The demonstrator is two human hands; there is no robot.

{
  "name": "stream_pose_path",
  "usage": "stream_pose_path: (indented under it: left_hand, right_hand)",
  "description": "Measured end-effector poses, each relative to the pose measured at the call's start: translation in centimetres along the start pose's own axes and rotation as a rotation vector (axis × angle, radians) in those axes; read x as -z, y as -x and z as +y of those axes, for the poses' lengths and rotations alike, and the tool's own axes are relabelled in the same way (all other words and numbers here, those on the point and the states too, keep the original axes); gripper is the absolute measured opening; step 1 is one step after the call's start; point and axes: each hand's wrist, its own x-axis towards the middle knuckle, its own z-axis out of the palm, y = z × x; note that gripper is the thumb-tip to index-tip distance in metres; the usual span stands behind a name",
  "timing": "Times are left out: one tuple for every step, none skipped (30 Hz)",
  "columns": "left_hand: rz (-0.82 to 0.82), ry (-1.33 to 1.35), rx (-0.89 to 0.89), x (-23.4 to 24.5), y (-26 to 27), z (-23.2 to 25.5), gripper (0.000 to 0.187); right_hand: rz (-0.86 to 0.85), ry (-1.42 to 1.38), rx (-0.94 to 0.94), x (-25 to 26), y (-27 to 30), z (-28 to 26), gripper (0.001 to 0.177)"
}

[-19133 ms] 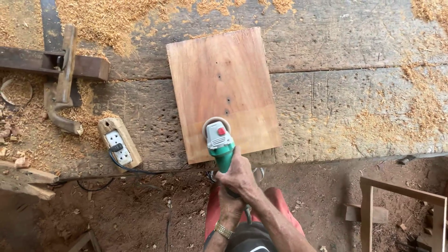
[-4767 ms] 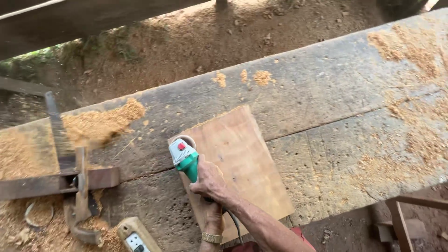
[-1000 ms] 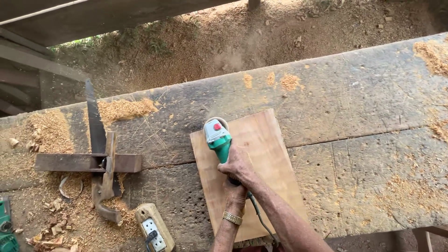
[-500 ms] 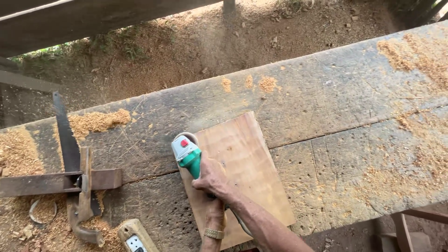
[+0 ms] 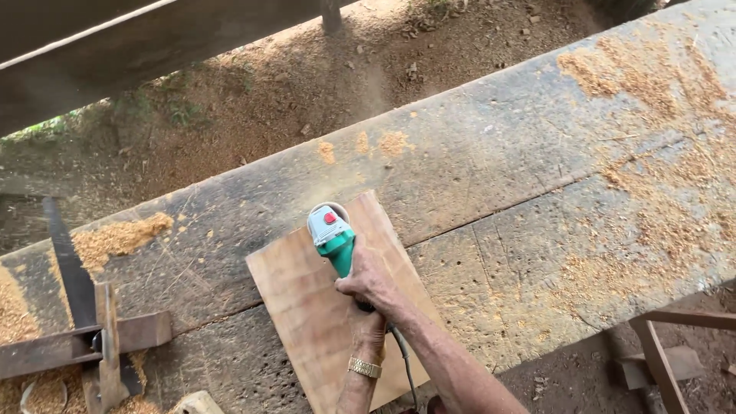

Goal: The person uses a green electric sander to smooth the surface of a rectangular wooden board placed on a workbench. The person moves the sander across the board in various directions, then flips the board over to sand the other side.

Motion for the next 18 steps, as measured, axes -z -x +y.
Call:
stream_pose_path:
  left_hand:
    - [-0.006,-0.005,0.001,-0.5,-0.1,0.1,0.054]
    - [-0.015,-0.035,-0.007,-1.1,-0.2,0.1,0.052]
    - [-0.019,-0.065,-0.014,-1.5,-0.2,0.1,0.05]
    - [-0.021,-0.071,-0.012,-2.1,0.2,0.8,0.05]
    - [-0.032,-0.141,0.008,-2.8,0.5,1.5,0.049]
    - [-0.042,-0.211,0.029,-3.5,0.9,2.3,0.047]
    - [-0.043,-0.216,0.029,-3.9,0.7,1.7,0.047]
    - [-0.07,-0.212,0.018,-4.3,0.6,1.0,0.049]
    - [-0.097,-0.208,0.006,-4.5,0.5,0.3,0.051]
    - [-0.097,-0.213,0.004,-4.5,0.2,-1.0,0.051]
    - [-0.25,-0.189,0.046,-4.5,-0.5,-1.9,0.054]
    - [-0.403,-0.166,0.088,-4.4,-1.1,-2.8,0.057]
    - [-0.407,-0.174,0.08,-4.5,0.6,0.5,0.057]
    - [-0.502,-0.489,-0.097,-4.6,2.4,3.7,0.067]
    - [-0.581,-0.795,-0.269,-4.8,4.7,6.3,0.076]
    - [-0.577,-0.792,-0.266,-2.4,4.5,8.3,0.076]
    - [-0.331,-1.059,-0.717,-0.6,3.8,10.6,0.082]
    - [-0.041,-1.279,-1.171,1.1,3.1,13.0,0.089]
  right_hand:
    - [0.006,-0.003,-0.004,0.8,-0.2,0.1,0.078]
    - [0.001,0.028,0.005,1.6,-0.3,0.3,0.085]
    - [-0.007,0.058,0.013,2.3,-0.3,0.5,0.091]
    - [-0.006,0.053,0.009,4.0,0.6,-0.7,0.091]
    - [0.294,0.107,0.352,5.8,1.5,-1.9,0.104]
    - [0.589,0.161,0.698,7.5,2.5,-3.1,0.117]
    - [0.591,0.159,0.695,6.3,1.2,-0.4,0.117]
    - [0.321,0.057,0.313,5.0,0.0,2.2,0.099]
    - [0.041,-0.045,-0.059,3.7,-1.1,4.9,0.08]
    - [0.042,-0.05,-0.06,4.6,-0.2,5.9,0.08]
    - [0.13,-0.095,-0.06,5.6,0.3,6.7,0.082]
    - [0.217,-0.14,-0.061,6.5,0.9,7.5,0.084]
    - [0.226,-0.147,-0.056,8.2,3.0,8.0,0.084]
    - [0.293,-0.227,-0.102,9.8,5.1,8.6,0.083]
    - [0.347,-0.299,-0.151,11.5,7.6,9.5,0.083]
    - [0.342,-0.297,-0.151,12.6,10.1,11.9,0.083]
    - [0.422,-0.308,-0.163,14.0,12.4,14.3,0.08]
    - [0.503,-0.32,-0.176,15.4,14.9,16.6,0.078]
